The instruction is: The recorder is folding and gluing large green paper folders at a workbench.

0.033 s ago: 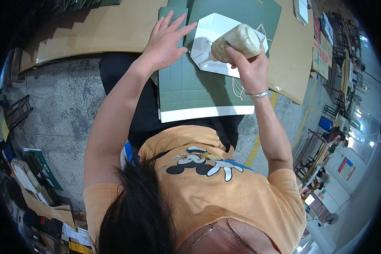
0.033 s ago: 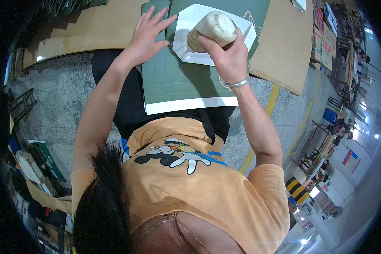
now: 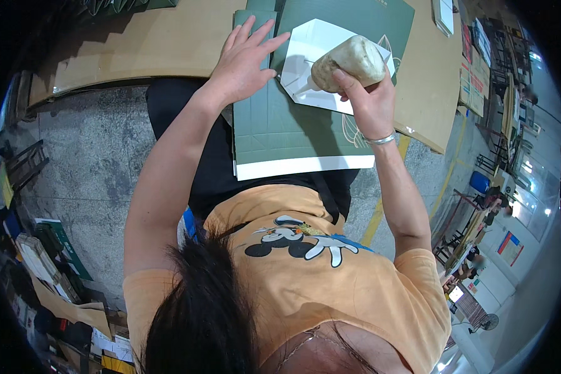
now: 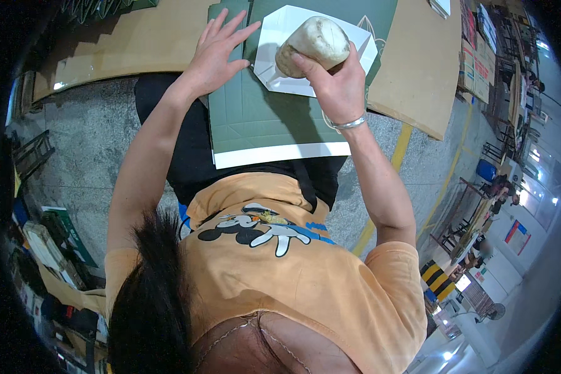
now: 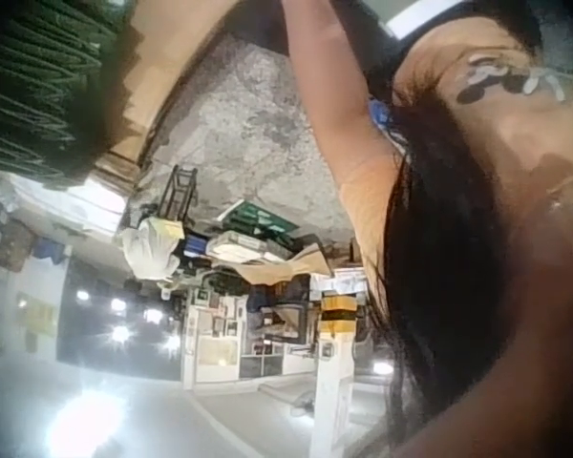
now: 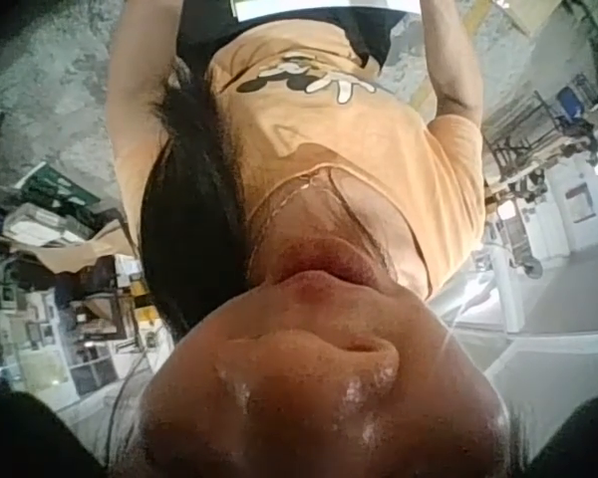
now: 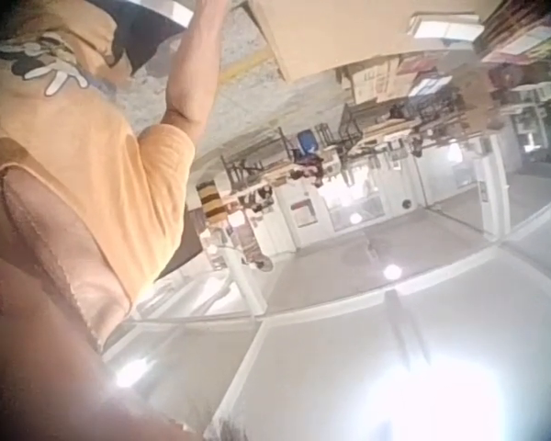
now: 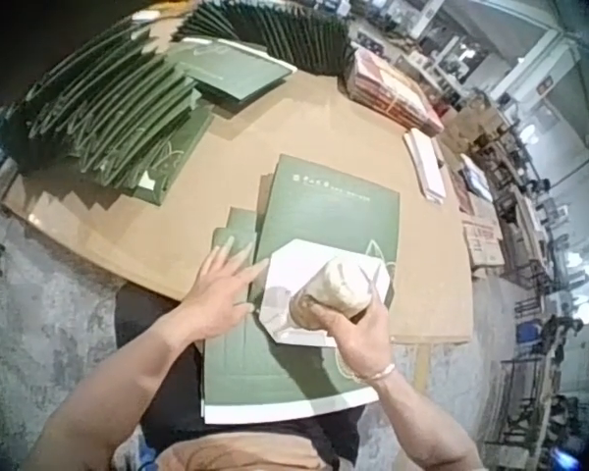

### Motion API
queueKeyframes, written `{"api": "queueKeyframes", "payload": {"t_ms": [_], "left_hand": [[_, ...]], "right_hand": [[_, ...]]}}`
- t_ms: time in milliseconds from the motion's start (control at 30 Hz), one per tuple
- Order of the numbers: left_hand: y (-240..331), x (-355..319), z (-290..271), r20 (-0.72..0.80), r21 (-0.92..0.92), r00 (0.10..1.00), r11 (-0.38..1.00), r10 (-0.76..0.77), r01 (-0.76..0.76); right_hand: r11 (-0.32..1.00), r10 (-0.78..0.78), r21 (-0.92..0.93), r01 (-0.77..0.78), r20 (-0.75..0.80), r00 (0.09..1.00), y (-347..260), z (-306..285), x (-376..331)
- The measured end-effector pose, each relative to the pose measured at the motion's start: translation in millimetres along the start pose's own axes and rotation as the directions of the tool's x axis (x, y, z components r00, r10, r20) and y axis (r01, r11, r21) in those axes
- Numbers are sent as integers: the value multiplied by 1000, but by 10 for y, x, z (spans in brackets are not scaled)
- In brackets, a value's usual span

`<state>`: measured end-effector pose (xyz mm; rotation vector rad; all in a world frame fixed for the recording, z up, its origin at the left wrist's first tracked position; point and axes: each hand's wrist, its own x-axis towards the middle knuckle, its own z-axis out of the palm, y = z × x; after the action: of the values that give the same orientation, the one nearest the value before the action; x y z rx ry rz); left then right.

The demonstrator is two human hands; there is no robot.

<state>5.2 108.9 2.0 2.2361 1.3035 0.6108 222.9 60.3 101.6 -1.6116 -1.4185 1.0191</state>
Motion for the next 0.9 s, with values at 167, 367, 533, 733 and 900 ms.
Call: {"api": "queueKeyframes", "payload": {"t_ms": [167, 367, 533, 733, 900], "left_hand": [[-3, 0, -4, 1, 3, 1000, 1000, -4, 4], [14, 4, -8, -2, 29, 1000, 1000, -8, 8], [2, 6, -9, -6, 2, 1000, 1000, -2, 2], [-9, 0, 5, -17, -8, 1000, 1000, -1, 1], [-10, 0, 2, -24, -2, 1000, 1000, 14, -14]], "right_hand": [[999, -16, 33, 17, -30, 999, 10, 35, -16], [999, -47, -23, 47, -23, 999, 83, 38, 0], [998, -3, -61, 2, -7, 1000, 93, -23, -44], [999, -13, -31, 12, -9, 1000, 73, -52, -79], [999, -16, -38, 15, -30, 999, 101, -99, -109]]}}
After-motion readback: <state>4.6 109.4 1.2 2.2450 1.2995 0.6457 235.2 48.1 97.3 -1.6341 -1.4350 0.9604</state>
